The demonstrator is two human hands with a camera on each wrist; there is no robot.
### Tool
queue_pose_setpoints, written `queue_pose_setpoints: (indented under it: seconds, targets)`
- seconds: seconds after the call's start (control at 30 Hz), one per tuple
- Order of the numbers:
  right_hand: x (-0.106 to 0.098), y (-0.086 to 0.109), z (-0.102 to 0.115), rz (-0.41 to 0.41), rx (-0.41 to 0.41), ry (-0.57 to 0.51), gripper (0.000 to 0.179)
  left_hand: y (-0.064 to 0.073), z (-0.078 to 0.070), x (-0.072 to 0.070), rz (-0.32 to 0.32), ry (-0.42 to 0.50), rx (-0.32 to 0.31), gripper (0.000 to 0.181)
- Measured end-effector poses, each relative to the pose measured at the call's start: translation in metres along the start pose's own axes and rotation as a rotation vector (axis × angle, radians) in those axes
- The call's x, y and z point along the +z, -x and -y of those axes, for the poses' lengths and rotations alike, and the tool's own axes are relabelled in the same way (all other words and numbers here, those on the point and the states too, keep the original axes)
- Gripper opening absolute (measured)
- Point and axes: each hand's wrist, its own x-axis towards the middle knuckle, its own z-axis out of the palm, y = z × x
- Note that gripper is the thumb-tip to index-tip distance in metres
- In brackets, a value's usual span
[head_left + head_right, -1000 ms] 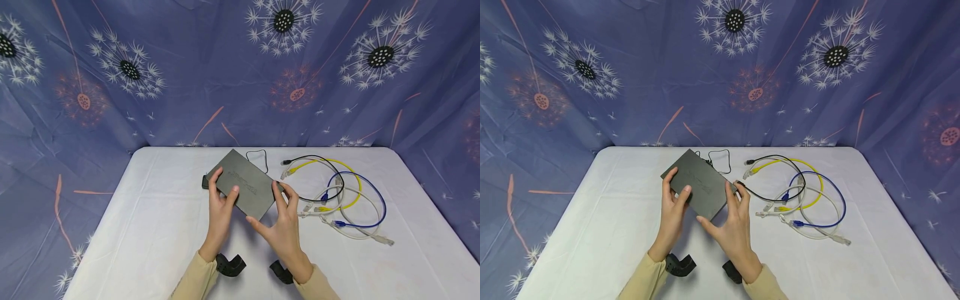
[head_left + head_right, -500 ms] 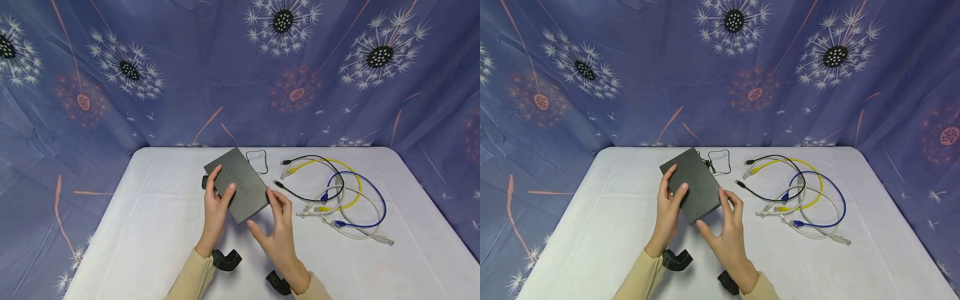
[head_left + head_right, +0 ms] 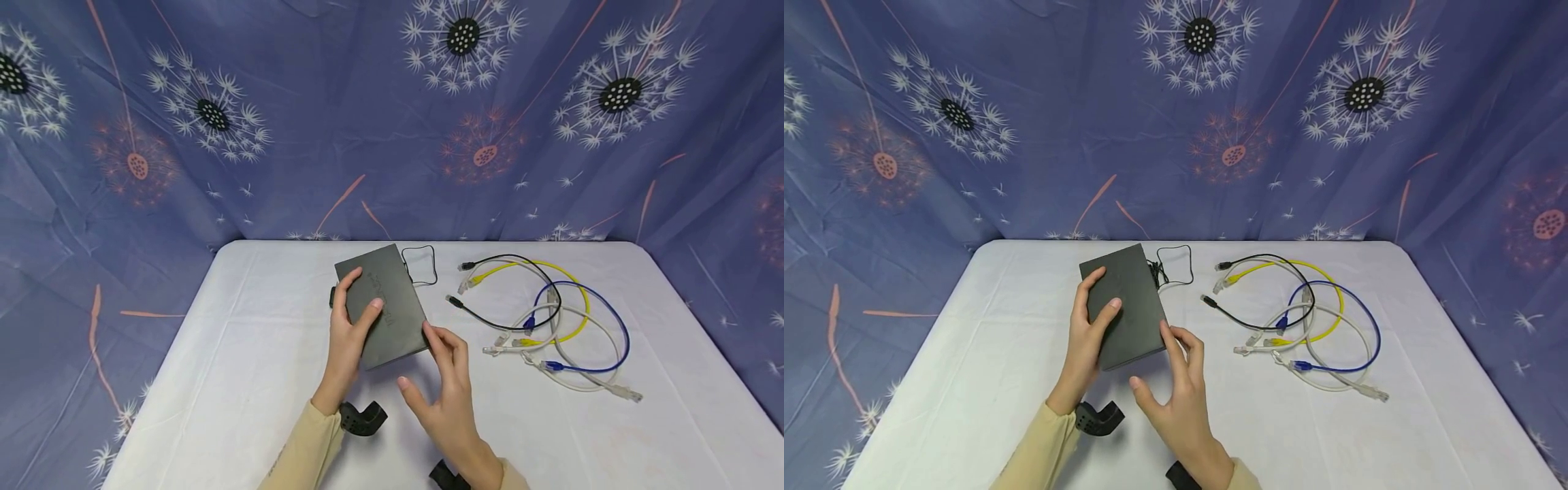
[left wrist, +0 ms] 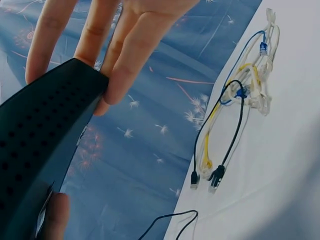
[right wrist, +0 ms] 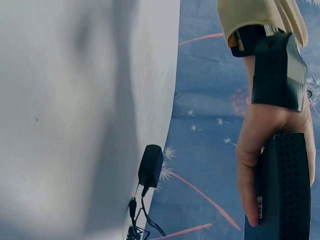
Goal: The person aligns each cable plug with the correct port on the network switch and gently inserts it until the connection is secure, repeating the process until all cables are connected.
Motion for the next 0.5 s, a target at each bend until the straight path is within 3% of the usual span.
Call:
queue_pose_setpoints:
  seconds: [0.27,0.5]
  targets:
    - [0.004,0.006,0.002,0.028,-0.008,-0.006,0.074,-0.002,0.005,-0.007,0.025,0.062,0.006,0.048]
    - [0.005,0.01,0.004,0.033,-0.059,-0.058,0.065,-0.003,0.002,-0.013,0.027,0.029,-0.012,0.047]
